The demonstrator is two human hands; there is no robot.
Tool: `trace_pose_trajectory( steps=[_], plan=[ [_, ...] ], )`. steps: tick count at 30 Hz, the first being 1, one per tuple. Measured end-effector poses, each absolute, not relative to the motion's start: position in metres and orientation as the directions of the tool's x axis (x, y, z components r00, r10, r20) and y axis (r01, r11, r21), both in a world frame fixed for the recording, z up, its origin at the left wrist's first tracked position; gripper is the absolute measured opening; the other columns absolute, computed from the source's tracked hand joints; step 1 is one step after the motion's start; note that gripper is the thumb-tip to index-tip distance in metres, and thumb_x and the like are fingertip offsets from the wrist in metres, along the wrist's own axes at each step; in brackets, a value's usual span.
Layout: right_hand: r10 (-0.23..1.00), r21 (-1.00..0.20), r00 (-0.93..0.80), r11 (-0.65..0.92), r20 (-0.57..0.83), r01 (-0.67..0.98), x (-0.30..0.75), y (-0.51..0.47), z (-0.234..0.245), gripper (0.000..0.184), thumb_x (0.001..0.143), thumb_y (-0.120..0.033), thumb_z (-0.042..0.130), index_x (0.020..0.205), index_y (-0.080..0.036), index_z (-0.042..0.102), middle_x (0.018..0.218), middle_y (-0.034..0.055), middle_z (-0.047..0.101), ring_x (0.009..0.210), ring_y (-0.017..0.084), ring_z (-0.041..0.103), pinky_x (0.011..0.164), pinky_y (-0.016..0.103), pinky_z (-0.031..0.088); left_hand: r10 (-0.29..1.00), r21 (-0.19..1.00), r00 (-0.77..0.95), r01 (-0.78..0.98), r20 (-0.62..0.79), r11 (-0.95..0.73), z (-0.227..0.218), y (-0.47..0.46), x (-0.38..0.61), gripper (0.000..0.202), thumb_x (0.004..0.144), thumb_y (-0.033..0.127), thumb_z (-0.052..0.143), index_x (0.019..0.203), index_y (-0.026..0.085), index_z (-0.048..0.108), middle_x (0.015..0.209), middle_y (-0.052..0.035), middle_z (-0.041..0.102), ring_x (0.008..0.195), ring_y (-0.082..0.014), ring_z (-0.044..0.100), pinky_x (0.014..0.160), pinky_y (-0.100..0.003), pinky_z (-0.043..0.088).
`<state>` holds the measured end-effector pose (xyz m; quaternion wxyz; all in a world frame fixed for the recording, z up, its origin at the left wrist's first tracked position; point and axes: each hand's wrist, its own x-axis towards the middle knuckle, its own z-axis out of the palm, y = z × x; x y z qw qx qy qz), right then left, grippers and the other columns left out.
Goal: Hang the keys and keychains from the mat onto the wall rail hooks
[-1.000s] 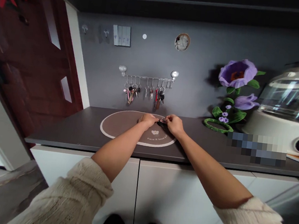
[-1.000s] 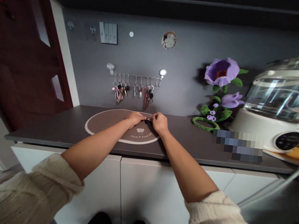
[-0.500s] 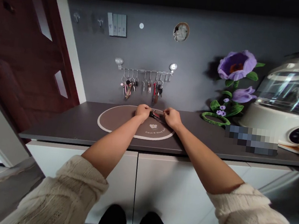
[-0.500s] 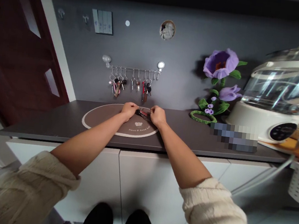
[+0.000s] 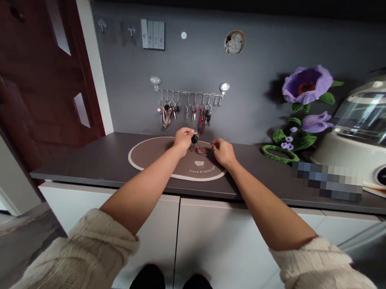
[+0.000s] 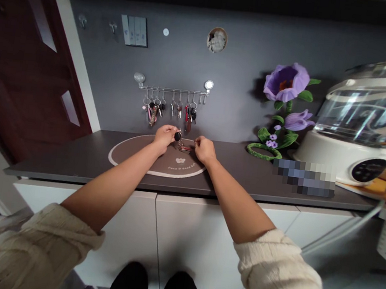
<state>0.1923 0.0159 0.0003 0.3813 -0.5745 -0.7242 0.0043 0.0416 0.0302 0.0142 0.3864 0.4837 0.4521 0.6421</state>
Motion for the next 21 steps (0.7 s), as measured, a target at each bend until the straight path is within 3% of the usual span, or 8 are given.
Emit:
trace_pose_trajectory(
  steps=[9,15,21],
  plan=[
    [0.75,-0.543,-0.01,0.488,0.662,0.683,0.19,0.005,0.011,0.023,0.077,-0.024,0.044,0.095,-0.017,0.056,0.081,0.0043,0.062,0.073,0.013,0.055,0.073,0.026,0.04,0.968,0.872,0.026,-0.442,0.25,-0.213,0.02,0.024,0.036,0.005,0.08,0.018,0.047,0.078,0.014,0.049,0.099,-0.0075,0.062,0.082,-0.0103,0.06,0.079,-0.029,0.044],
    [0.691,-0.547,-0.06,0.62,0.721,0.562,0.188,0.001,0.015,0.025,0.079,-0.034,0.042,0.09,-0.017,0.057,0.085,0.0044,0.06,0.075,0.013,0.052,0.072,0.026,0.04,0.956,0.872,0.144,-0.46,0.257,-0.165,0.019,0.02,0.037,0.006,0.079,0.02,0.05,0.078,0.014,0.049,0.096,-0.0083,0.062,0.089,-0.0148,0.06,0.079,-0.032,0.044],
    [0.675,-0.525,-0.116,0.658,0.728,0.54,0.188,0.003,0.013,0.024,0.078,-0.035,0.045,0.085,-0.017,0.059,0.088,0.0047,0.057,0.076,0.012,0.051,0.074,0.026,0.04,0.946,0.9,0.217,-0.415,0.24,-0.134,0.017,0.016,0.041,0.007,0.077,0.02,0.053,0.077,0.013,0.051,0.085,-0.0049,0.063,0.074,-0.0102,0.059,0.075,-0.03,0.046]
  ],
)
